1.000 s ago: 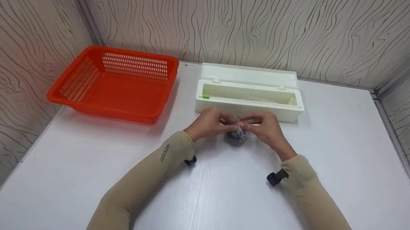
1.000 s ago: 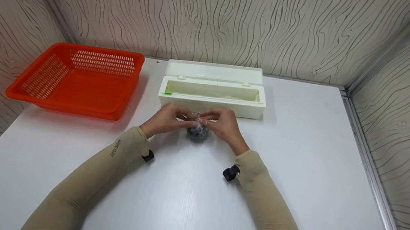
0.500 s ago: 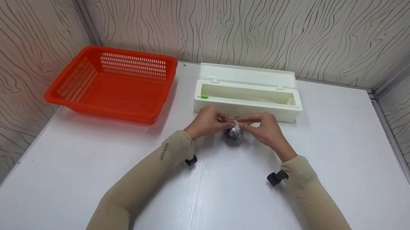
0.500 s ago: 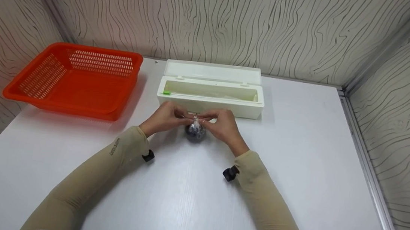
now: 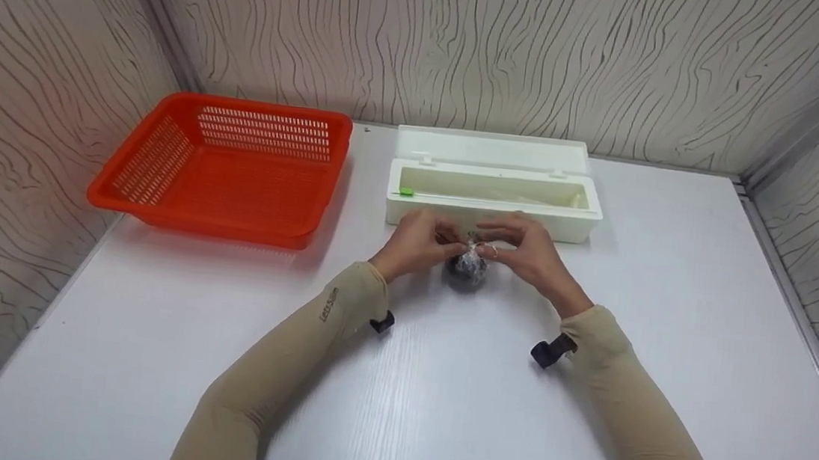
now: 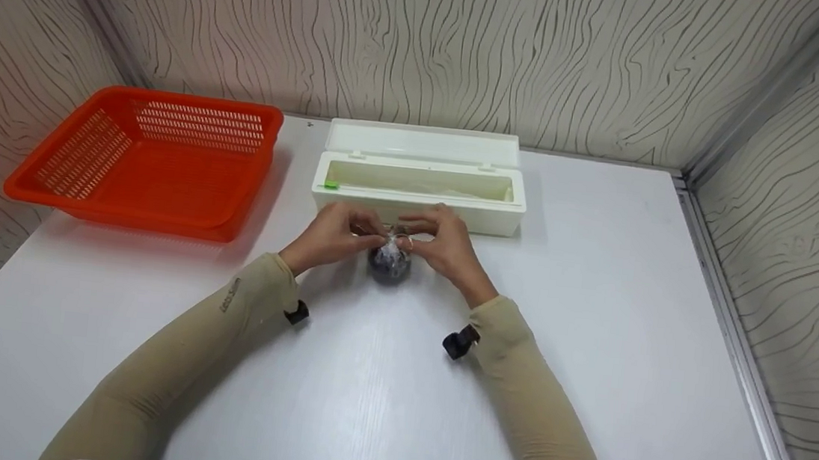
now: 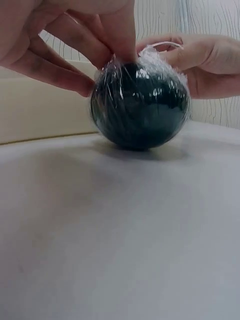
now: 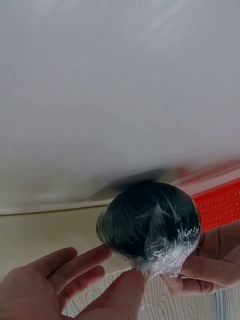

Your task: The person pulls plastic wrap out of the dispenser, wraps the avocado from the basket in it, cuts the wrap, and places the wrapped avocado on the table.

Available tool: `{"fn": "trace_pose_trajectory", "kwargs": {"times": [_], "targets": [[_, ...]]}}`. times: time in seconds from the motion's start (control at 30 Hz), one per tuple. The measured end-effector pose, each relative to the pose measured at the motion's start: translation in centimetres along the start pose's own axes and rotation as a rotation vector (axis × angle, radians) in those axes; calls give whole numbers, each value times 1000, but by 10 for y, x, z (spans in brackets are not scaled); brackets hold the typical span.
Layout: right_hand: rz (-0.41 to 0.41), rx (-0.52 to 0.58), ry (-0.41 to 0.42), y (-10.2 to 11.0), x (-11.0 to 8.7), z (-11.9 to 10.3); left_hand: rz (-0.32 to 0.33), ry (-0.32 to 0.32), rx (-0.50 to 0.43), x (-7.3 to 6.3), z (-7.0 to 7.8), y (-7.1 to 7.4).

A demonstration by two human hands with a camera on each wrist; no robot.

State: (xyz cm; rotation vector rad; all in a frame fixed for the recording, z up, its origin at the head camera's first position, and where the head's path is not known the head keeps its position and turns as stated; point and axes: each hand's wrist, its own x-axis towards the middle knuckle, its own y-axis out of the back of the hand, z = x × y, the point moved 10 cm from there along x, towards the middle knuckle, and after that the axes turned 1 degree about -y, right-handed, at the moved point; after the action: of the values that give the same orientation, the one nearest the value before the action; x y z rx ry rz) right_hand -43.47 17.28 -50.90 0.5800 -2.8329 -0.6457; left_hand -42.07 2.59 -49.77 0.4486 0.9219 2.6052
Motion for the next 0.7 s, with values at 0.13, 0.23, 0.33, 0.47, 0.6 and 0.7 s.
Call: {"fn": "trace_pose_trajectory", "kwargs": {"times": [0.13,0.23,0.33,0.47,0.6,0.7], "targets": [[-50,5,-8,-5,1,5,-47,-119,207,-3,14,-1],[-66,-7,-11,-7,2,6,-81,-176,274,-7,20,-2],[-52,-37,-22,-4,3,7,-81,-173,269,-8,20,-4],[-40,-70,-29,-3,3,7,-71,-146,262,-7,17,-7],[-21,-98,-33,-1,0,10,-94,-133,299,-9,16,-13],[-4,-104,-23,0,0,10,-117,-130,314,-9,17,-16]]}}
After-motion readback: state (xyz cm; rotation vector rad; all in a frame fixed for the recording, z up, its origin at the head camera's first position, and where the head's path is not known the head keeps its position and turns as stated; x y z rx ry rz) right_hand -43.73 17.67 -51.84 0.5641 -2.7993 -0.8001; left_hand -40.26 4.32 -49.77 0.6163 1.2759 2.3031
